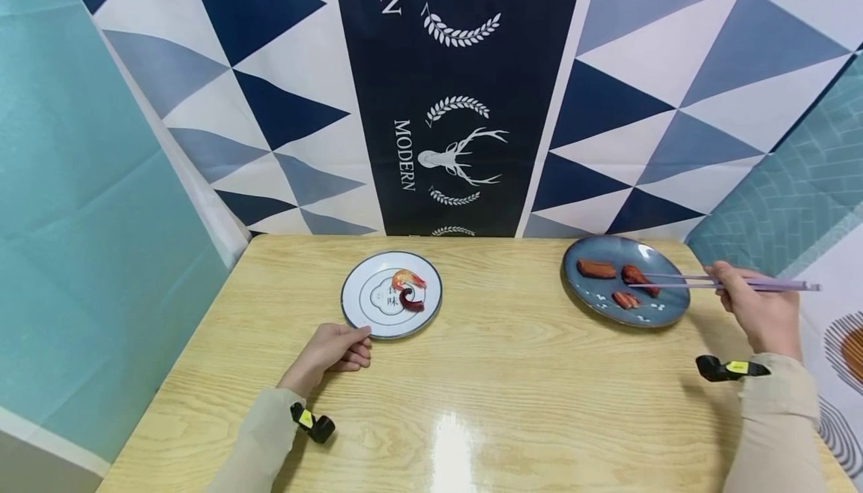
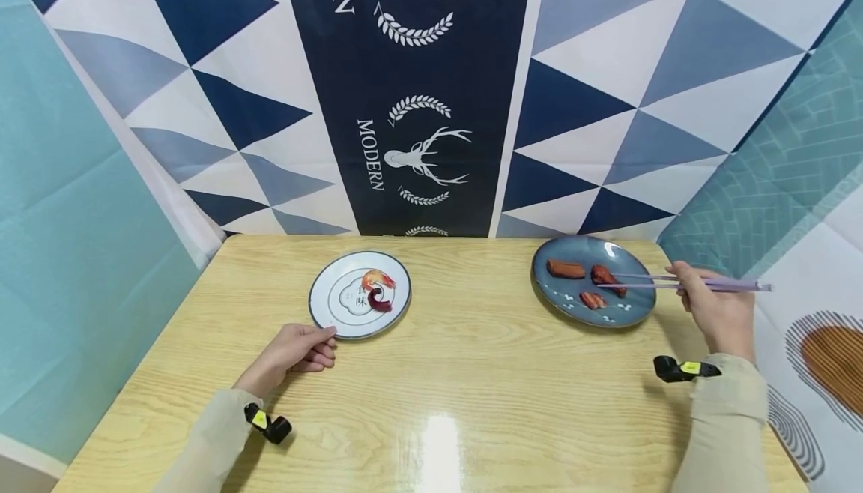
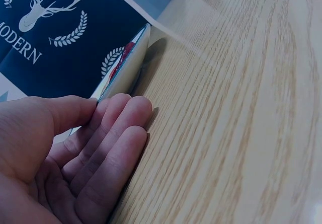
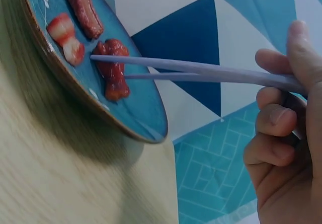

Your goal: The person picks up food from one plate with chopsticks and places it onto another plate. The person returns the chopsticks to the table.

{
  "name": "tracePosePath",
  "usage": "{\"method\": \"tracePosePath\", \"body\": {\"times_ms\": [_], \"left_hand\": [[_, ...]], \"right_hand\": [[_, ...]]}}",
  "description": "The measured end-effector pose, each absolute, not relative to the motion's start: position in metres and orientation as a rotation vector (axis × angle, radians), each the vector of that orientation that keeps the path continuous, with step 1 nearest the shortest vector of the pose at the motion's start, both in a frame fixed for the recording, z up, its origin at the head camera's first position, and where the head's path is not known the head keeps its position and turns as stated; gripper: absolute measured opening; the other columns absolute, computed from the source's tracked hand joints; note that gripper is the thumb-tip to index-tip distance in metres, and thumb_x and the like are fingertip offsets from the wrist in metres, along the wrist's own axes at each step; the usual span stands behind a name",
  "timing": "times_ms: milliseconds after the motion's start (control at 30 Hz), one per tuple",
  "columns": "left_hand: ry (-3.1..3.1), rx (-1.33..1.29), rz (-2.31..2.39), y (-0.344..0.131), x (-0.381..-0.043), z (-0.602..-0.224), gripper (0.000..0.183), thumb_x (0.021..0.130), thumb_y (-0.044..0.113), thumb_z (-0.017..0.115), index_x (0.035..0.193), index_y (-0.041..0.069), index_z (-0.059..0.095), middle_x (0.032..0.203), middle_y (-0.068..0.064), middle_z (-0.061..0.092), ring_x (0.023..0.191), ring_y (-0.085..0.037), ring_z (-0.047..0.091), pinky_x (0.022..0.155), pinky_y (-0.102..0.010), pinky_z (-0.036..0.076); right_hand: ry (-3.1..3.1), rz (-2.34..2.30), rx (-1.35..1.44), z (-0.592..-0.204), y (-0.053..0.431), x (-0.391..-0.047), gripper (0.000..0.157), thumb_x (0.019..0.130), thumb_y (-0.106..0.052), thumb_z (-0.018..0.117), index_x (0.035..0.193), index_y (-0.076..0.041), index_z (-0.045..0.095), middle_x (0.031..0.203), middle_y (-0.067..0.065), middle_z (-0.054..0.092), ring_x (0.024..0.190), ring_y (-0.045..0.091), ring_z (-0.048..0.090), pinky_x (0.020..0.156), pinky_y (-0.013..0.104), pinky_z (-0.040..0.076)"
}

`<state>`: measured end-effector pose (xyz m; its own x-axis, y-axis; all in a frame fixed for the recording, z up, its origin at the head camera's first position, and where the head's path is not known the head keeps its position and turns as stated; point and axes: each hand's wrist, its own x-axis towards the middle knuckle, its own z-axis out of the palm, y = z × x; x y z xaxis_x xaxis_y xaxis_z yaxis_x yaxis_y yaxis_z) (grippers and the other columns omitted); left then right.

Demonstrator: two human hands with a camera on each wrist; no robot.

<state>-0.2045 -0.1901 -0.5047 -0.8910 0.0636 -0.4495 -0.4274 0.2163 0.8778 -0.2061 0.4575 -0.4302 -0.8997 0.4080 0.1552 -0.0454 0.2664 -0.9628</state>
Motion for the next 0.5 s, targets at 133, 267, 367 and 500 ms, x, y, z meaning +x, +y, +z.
{"method": "tracePosePath", "body": {"times_ms": [133,267,367,500], "left_hand": [[2.109,-0.340,1.717,-0.190,-0.205,-0.504,0.034,0.101,0.031,0.067,0.092,-0.001,0.074,0.074,-0.006,0.073,0.060,-0.011,0.071,0.059,-0.023,0.063],[2.116,-0.342,1.715,-0.191,-0.205,-0.504,0.034,0.101,0.032,0.067,0.092,-0.001,0.074,0.074,-0.006,0.073,0.061,-0.012,0.071,0.059,-0.023,0.063],[2.117,-0.339,1.715,-0.191,-0.205,-0.504,0.034,0.100,0.031,0.067,0.093,-0.001,0.074,0.075,-0.006,0.074,0.061,-0.012,0.072,0.059,-0.023,0.063],[2.112,-0.332,1.721,-0.190,-0.204,-0.504,0.034,0.100,0.031,0.067,0.093,-0.001,0.074,0.074,-0.006,0.074,0.061,-0.012,0.072,0.059,-0.023,0.063]], "right_hand": [[-2.282,1.613,-0.341,-0.433,0.467,-0.202,0.014,0.098,-0.030,0.071,0.104,-0.024,0.083,0.065,-0.015,0.068,0.059,-0.001,0.056,0.047,0.017,0.043],[-2.347,1.563,-0.346,-0.439,0.476,-0.201,0.017,0.098,-0.034,0.071,0.102,-0.022,0.083,0.063,-0.016,0.065,0.060,-0.001,0.053,0.046,0.021,0.039],[-2.377,1.521,-0.328,-0.440,0.477,-0.201,0.026,0.100,-0.040,0.067,0.098,-0.018,0.082,0.062,-0.014,0.062,0.061,0.001,0.051,0.048,0.026,0.034],[-2.346,1.487,-0.291,-0.434,0.466,-0.199,0.037,0.104,-0.042,0.058,0.093,-0.014,0.079,0.058,-0.011,0.062,0.054,0.004,0.053,0.047,0.021,0.039]]}}
